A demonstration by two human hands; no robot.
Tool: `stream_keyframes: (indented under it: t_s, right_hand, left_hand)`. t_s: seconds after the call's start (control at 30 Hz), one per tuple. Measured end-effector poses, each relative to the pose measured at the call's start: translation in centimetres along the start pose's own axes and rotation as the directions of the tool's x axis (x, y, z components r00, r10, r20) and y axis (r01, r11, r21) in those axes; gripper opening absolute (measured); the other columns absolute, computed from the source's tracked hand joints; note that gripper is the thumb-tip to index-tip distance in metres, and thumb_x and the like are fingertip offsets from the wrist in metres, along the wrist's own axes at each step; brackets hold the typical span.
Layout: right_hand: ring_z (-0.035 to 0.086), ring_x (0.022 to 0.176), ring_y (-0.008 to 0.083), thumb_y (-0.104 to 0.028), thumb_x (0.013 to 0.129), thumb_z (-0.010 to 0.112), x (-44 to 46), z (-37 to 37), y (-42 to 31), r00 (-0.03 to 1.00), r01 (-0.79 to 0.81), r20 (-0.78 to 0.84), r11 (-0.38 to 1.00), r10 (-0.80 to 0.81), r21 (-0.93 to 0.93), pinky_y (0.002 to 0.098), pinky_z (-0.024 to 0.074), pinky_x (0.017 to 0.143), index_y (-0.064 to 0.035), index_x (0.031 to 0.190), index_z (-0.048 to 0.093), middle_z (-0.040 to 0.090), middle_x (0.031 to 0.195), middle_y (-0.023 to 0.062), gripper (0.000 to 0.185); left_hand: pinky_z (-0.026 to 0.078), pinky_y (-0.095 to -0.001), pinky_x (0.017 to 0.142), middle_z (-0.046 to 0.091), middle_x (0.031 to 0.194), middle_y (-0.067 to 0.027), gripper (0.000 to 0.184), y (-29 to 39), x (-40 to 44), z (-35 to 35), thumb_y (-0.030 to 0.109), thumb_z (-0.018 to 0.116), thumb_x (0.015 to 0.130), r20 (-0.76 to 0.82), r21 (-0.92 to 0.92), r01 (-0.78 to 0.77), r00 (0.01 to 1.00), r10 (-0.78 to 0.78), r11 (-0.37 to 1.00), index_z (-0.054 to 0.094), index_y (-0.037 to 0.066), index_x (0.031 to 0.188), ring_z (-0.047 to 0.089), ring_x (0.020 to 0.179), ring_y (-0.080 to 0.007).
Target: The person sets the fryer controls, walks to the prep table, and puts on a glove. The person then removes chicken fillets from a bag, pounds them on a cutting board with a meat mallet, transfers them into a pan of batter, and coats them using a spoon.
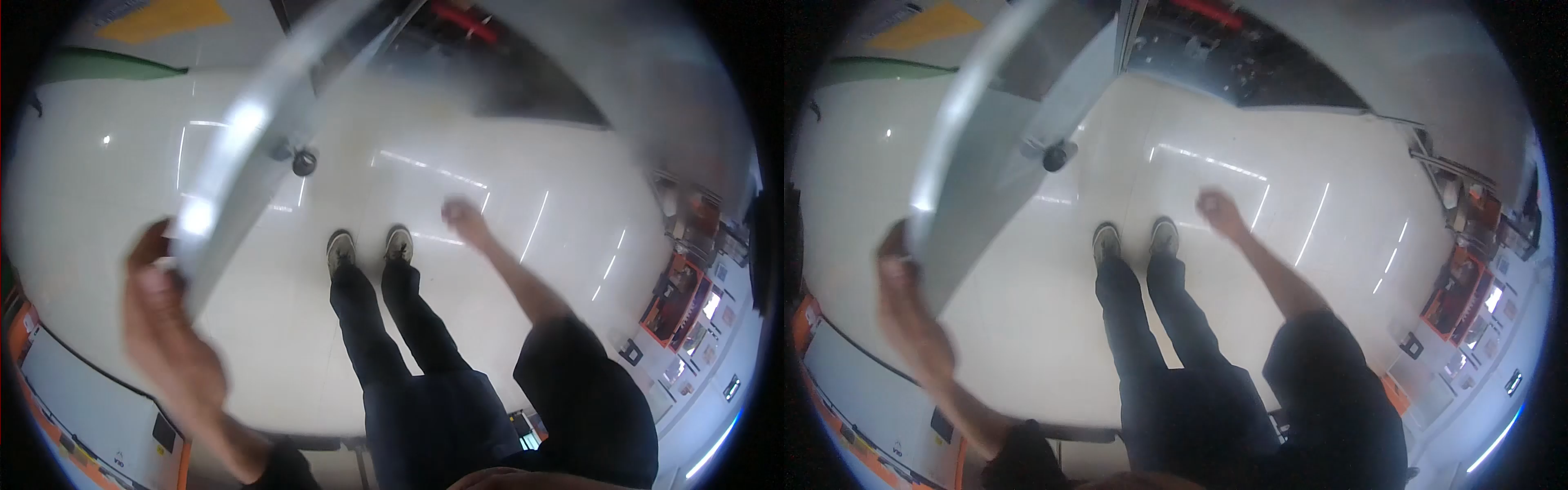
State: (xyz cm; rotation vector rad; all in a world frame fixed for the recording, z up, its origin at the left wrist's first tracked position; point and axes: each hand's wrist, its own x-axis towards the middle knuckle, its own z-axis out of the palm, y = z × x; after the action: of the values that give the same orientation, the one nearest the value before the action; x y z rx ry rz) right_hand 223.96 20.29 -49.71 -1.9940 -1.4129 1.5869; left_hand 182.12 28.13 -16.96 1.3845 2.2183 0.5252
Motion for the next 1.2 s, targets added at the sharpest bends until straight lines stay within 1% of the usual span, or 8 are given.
stream_keyframes:
  t_s: [0.03, 0.17, 0.2, 0.27, 0.47, 0.93, 1.07, 1.2]
  right_hand:
    - [0.062, 0.092, 0.0202, -0.012, 0.089, 0.060, -4.9, -0.2, 0.7, 0.970, 0.244, 0.053, 0.954, -0.238, -0.174, 0.0338, 0.0506, 0.080, -0.0047, 0.113, 0.058, 0.065, 0.102, 0.0089, 0.026]
    - [0.057, 0.092, 0.0090, -0.006, 0.090, 0.062, -28.6, -3.8, -11.6, 0.949, 0.031, 0.315, 1.000, -0.031, 0.004, 0.0246, 0.0471, 0.081, -0.0094, 0.115, 0.061, 0.061, 0.104, 0.0008, 0.025]
    - [0.057, 0.101, 0.0113, -0.008, 0.092, 0.060, -33.8, -5.2, -12.9, 0.779, -0.556, 0.575, 0.699, 0.249, 0.450, 0.0268, 0.0470, 0.090, -0.0070, 0.118, 0.059, 0.060, 0.112, 0.0032, 0.027]
    - [0.055, 0.110, 0.0153, -0.008, 0.092, 0.060, -41.3, -7.8, -20.5, 0.804, -0.110, 0.592, 0.993, 0.063, 0.043, 0.0312, 0.0424, 0.100, -0.0033, 0.120, 0.057, 0.059, 0.117, 0.0071, 0.029]
    - [0.058, 0.104, 0.0172, -0.012, 0.092, 0.059, -55.6, -13.4, -29.7, 0.918, -0.175, 0.382, 0.971, 0.102, 0.162, 0.0326, 0.0442, 0.095, -0.0025, 0.116, 0.060, 0.062, 0.111, 0.0100, 0.026]
    - [0.065, 0.090, 0.0215, -0.022, 0.092, 0.057, -67.7, -21.3, -33.6, 0.961, -0.047, -0.232, 0.918, 0.149, 0.393, 0.0361, 0.0483, 0.081, -0.0005, 0.106, 0.067, 0.068, 0.097, 0.0169, 0.028]
    - [0.064, 0.093, 0.0207, -0.027, 0.094, 0.055, -67.6, -22.1, -30.7, 0.955, -0.211, -0.100, 0.875, 0.280, 0.435, 0.0346, 0.0482, 0.082, -0.0003, 0.112, 0.065, 0.069, 0.102, 0.0146, 0.034]
    - [0.061, 0.103, 0.0230, -0.031, 0.099, 0.049, -62.3, -23.5, -25.3, 0.926, -0.377, 0.209, 0.792, 0.314, 0.480, 0.0347, 0.0456, 0.091, 0.0047, 0.118, 0.061, 0.065, 0.112, 0.0149, 0.042]
  left_hand:
    - [0.041, -0.0378, 0.098, 0.059, 0.121, -0.0158, 0.053, 0.9, -0.9, 0.2, 0.043, 0.034, 0.101, 0.033, -0.046, 0.028, 0.999, -0.026, 0.999, 0.056, 0.002, 0.126, 0.055, 0.112, -0.0266]
    - [0.045, -0.0417, 0.077, 0.060, 0.100, -0.0110, 0.026, 3.7, -6.3, 2.3, 0.024, 0.039, 0.100, 0.070, -0.028, -0.094, 0.993, 0.096, 0.995, 0.055, 0.009, 0.114, 0.057, 0.091, -0.0307]
    - [0.044, -0.0419, 0.078, 0.060, 0.100, -0.0116, 0.025, 4.8, -7.8, 3.2, 0.022, 0.041, 0.099, 0.047, -0.054, -0.119, 0.991, 0.122, 0.991, 0.054, 0.008, 0.115, 0.056, 0.092, -0.0305]
    - [0.044, -0.0414, 0.082, 0.057, 0.103, -0.0146, 0.027, 6.7, -10.3, 5.5, 0.023, 0.043, 0.098, 0.104, -0.245, -0.043, 0.992, 0.070, 0.969, 0.053, 0.005, 0.115, 0.055, 0.093, -0.0327]
    - [0.043, -0.0499, 0.088, 0.060, 0.111, -0.0240, 0.038, 15.1, -15.0, 10.4, 0.035, 0.038, 0.098, 0.430, -0.266, 0.180, 0.901, -0.051, 0.947, 0.047, 0.002, 0.113, 0.057, 0.103, -0.0434]
    - [0.054, -0.0440, 0.060, 0.056, 0.092, -0.0120, 0.028, 31.3, -8.4, 28.0, 0.018, 0.050, 0.087, 0.787, -0.479, 0.607, 0.617, 0.002, 0.634, 0.042, 0.009, 0.113, 0.062, 0.077, -0.0291]
    - [0.046, -0.0530, 0.091, 0.050, 0.114, -0.0087, 0.055, 31.3, -7.5, 28.6, 0.031, 0.057, 0.089, 0.817, -0.543, 0.640, 0.552, 0.166, 0.544, 0.029, 0.013, 0.133, 0.055, 0.104, -0.0277]
    - [0.049, -0.0429, 0.083, 0.059, 0.106, -0.0083, 0.055, 29.0, -10.3, 24.4, 0.019, 0.060, 0.088, 0.694, -0.652, 0.363, 0.639, 0.332, 0.666, 0.036, 0.011, 0.137, 0.058, 0.095, -0.0214]
